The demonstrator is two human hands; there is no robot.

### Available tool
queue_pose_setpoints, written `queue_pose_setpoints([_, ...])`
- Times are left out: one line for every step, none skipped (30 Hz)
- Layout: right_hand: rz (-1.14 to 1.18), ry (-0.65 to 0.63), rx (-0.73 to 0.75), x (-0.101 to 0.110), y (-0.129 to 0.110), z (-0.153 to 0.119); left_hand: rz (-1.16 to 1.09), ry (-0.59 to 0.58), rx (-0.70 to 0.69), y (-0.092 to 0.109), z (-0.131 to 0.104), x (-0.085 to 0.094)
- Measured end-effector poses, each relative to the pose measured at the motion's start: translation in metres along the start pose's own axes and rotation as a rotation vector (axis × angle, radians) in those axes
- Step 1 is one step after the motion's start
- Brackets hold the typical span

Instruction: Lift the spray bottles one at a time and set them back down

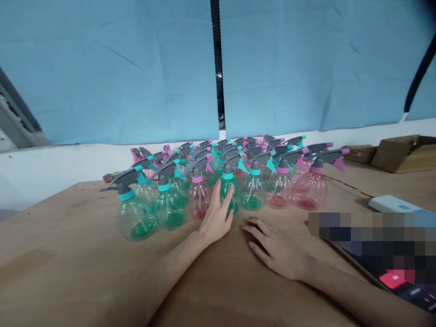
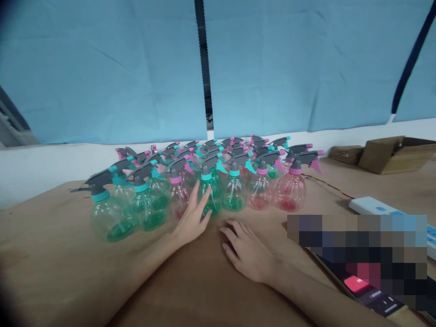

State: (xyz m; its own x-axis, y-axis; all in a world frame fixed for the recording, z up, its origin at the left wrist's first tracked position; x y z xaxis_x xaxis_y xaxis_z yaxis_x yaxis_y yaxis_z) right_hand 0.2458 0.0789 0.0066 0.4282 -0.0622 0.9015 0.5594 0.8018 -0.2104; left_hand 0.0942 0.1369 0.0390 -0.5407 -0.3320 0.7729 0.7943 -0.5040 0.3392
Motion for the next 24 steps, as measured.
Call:
queue_pose_setpoints([0.004,0.005,0.001,0.000,0.000,0.000,0.002,-0.001,0.001,0.000,0.000,0.000])
queue_pose_setpoints([0.008,0.007,0.004,0.000,0.000,0.000,0.003,-0.002,0.004,0.000,0.000,-0.001])
queue_pose_setpoints([0.009,0.007,0.005,0.000,0.000,0.000,0.006,-0.004,0.008,0.000,0.000,-0.001])
queue_pose_setpoints([0.009,0.004,0.004,0.000,0.000,0.000,0.010,-0.004,0.012,0.000,0.000,-0.002])
queue_pose_setpoints([0.010,0.000,0.004,0.000,0.000,0.000,0.015,-0.002,0.014,0.000,0.000,-0.002])
queue_pose_setpoints([0.013,-0.003,0.003,0.000,0.000,0.000,0.023,0.000,0.014,0.000,-0.001,-0.003])
queue_pose_setpoints([0.015,-0.006,0.003,0.000,0.000,0.001,0.036,0.003,0.012,0.000,-0.001,-0.004])
queue_pose_setpoints([0.018,-0.010,0.001,0.001,0.000,0.001,0.051,0.008,0.008,0.000,-0.001,-0.004])
queue_pose_setpoints([0.018,-0.017,-0.001,0.001,0.000,0.001,0.068,0.014,0.003,0.000,-0.002,-0.005])
queue_pose_setpoints([0.016,-0.026,-0.004,0.001,0.000,0.001,0.086,0.021,-0.005,-0.001,-0.002,-0.006])
queue_pose_setpoints([0.014,-0.034,-0.007,0.001,0.000,0.001,0.104,0.026,-0.013,-0.001,-0.002,-0.006])
queue_pose_setpoints([0.011,-0.040,-0.009,0.001,0.000,0.001,0.120,0.030,-0.022,-0.001,-0.003,-0.007])
queue_pose_setpoints([0.009,-0.042,-0.008,0.001,0.000,0.001,0.135,0.034,-0.033,-0.001,-0.003,-0.007])
queue_pose_setpoints([0.008,-0.040,-0.005,0.001,0.000,0.001,0.149,0.037,-0.044,0.000,-0.004,-0.006])
queue_pose_setpoints([0.006,-0.038,-0.002,0.001,0.000,0.001,0.162,0.040,-0.054,0.002,-0.006,-0.005])
queue_pose_setpoints([0.002,-0.036,-0.001,0.000,0.000,0.001,0.175,0.044,-0.061,0.004,-0.008,-0.004])
queue_pose_setpoints([-0.003,-0.035,-0.002,0.000,0.000,0.000,0.187,0.044,-0.065,0.006,-0.012,-0.001])
queue_pose_setpoints([-0.009,-0.035,-0.005,0.000,0.000,0.000,0.196,0.036,-0.067,0.008,-0.016,0.001])
queue_pose_setpoints([-0.014,-0.035,-0.009,0.000,0.001,0.000,0.203,0.017,-0.064,0.011,-0.022,0.004])
queue_pose_setpoints([-0.017,-0.035,-0.010,0.000,0.001,0.000,0.210,-0.020,-0.062,0.013,-0.029,0.007])
queue_pose_setpoints([-0.018,-0.035,-0.010,-0.001,0.001,0.000,0.215,-0.074,-0.063,0.015,-0.036,0.010])
queue_pose_setpoints([-0.017,-0.035,-0.009,-0.001,0.001,0.000,0.221,-0.142,-0.064,0.016,-0.044,0.013])
queue_pose_setpoints([-0.015,-0.035,-0.010,-0.001,0.001,0.000,0.229,-0.217,-0.060,0.016,-0.052,0.015])
queue_pose_setpoints([-0.012,-0.035,-0.011,-0.001,0.001,0.001,0.239,-0.292,-0.047,0.015,-0.059,0.018])
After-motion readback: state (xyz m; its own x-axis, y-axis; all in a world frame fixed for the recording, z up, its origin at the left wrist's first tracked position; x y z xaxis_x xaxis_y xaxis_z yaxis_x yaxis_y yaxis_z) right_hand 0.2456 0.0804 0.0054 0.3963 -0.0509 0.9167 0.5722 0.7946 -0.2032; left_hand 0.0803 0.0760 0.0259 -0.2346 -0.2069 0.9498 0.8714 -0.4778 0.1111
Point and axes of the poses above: each hand's wrist, its own z-axis towards the middle knuckle, its own x-axis out of the back of the hand, y = z × x, the point moved 4 cm from there along z, towards the middle knuckle, and after that the axes turned 14 degrees about x, right-handed, at the moved point
